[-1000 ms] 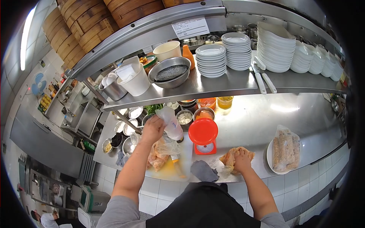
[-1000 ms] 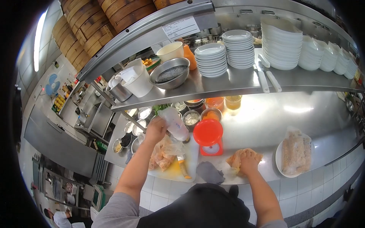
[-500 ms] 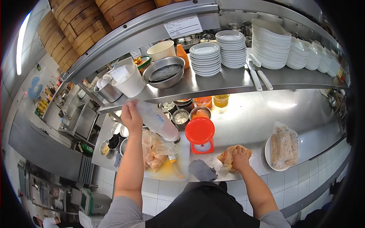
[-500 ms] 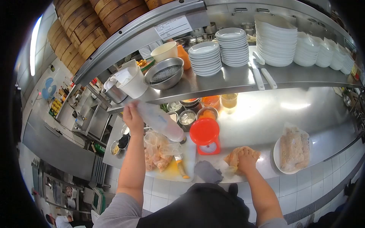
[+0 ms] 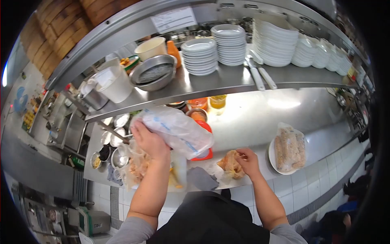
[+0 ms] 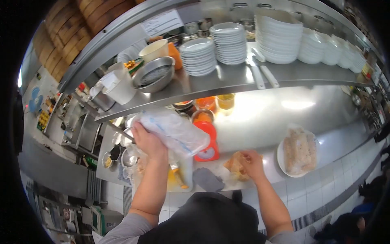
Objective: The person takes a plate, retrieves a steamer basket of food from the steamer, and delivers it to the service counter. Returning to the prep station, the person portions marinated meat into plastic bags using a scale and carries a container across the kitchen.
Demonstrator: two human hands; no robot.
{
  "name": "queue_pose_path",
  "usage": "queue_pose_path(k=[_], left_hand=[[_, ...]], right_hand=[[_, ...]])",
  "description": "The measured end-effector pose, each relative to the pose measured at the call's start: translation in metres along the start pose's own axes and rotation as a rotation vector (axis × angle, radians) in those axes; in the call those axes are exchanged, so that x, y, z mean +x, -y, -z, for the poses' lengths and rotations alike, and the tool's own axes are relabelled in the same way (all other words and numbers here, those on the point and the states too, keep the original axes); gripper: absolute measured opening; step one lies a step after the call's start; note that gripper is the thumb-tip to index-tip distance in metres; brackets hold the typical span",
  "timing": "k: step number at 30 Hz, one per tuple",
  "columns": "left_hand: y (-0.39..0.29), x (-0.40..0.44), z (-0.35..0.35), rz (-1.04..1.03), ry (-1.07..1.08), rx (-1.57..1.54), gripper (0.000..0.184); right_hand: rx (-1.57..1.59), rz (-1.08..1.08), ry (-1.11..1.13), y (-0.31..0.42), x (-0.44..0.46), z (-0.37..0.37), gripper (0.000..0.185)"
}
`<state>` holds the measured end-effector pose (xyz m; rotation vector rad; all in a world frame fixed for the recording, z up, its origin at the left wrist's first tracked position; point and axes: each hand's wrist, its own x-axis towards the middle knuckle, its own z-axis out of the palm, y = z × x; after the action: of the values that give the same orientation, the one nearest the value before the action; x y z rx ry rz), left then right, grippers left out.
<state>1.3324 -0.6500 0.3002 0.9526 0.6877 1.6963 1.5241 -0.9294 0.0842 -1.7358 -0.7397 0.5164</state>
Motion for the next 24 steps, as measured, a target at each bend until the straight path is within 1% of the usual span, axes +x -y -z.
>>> queue_pose_path(k=[2,3,4,7,9,10,11,15,17,18,20,21,22,24], left_hand=[[0.027,-0.031,-0.014,0.109,0.018,-0.110,0.029],[0.038,-0.045,-0.019,0.161,0.026,-0.162,0.028],[0.050,-0.056,-0.020,0.176,0.076,-0.143,0.027],[0.077,-0.086,-0.016,0.207,0.197,-0.081,0.025],[0.083,-0.101,-0.014,0.221,0.248,-0.031,0.024],[0.084,-0.103,-0.013,0.255,0.253,-0.078,0.024],[0.085,-0.104,-0.013,0.287,0.256,-0.124,0.024],[0.093,-0.095,-0.002,0.394,0.255,-0.254,0.023],[0.089,-0.089,0.002,0.420,0.202,-0.265,0.021],[0.084,-0.085,0.002,0.432,0.177,-0.271,0.021],[0.076,-0.067,0.005,0.382,0.158,-0.320,0.020],[0.071,-0.057,0.008,0.359,0.148,-0.343,0.020],[0.062,-0.045,0.015,0.307,0.131,-0.261,0.019],[0.039,-0.025,0.029,0.170,0.175,-0.149,0.016]], right_hand=[[0.141,0.129,-0.017,0.027,0.001,-0.008,0.043],[0.258,0.119,-0.044,0.044,-0.001,-0.013,0.046],[0.377,0.112,-0.072,0.061,-0.002,-0.017,0.049],[0.732,0.159,-0.183,0.092,0.001,-0.028,0.046],[0.623,0.165,-0.213,0.069,0.007,-0.024,0.037],[0.571,0.168,-0.225,0.058,0.010,-0.023,0.033],[0.536,0.182,-0.279,0.059,0.011,-0.021,0.022],[0.495,0.110,-0.346,0.055,0.011,-0.012,0.014],[0.438,0.056,-0.368,0.052,0.009,-0.009,0.010],[0.444,0.070,-0.399,0.046,0.011,-0.006,0.010],[0.458,0.101,-0.460,0.029,0.017,0.002,0.010],[0.480,0.082,-0.471,0.023,0.017,0.009,0.009],[0.501,0.063,-0.482,0.017,0.018,0.017,0.009],[0.514,0.054,-0.469,0.012,0.017,0.033,0.009]])
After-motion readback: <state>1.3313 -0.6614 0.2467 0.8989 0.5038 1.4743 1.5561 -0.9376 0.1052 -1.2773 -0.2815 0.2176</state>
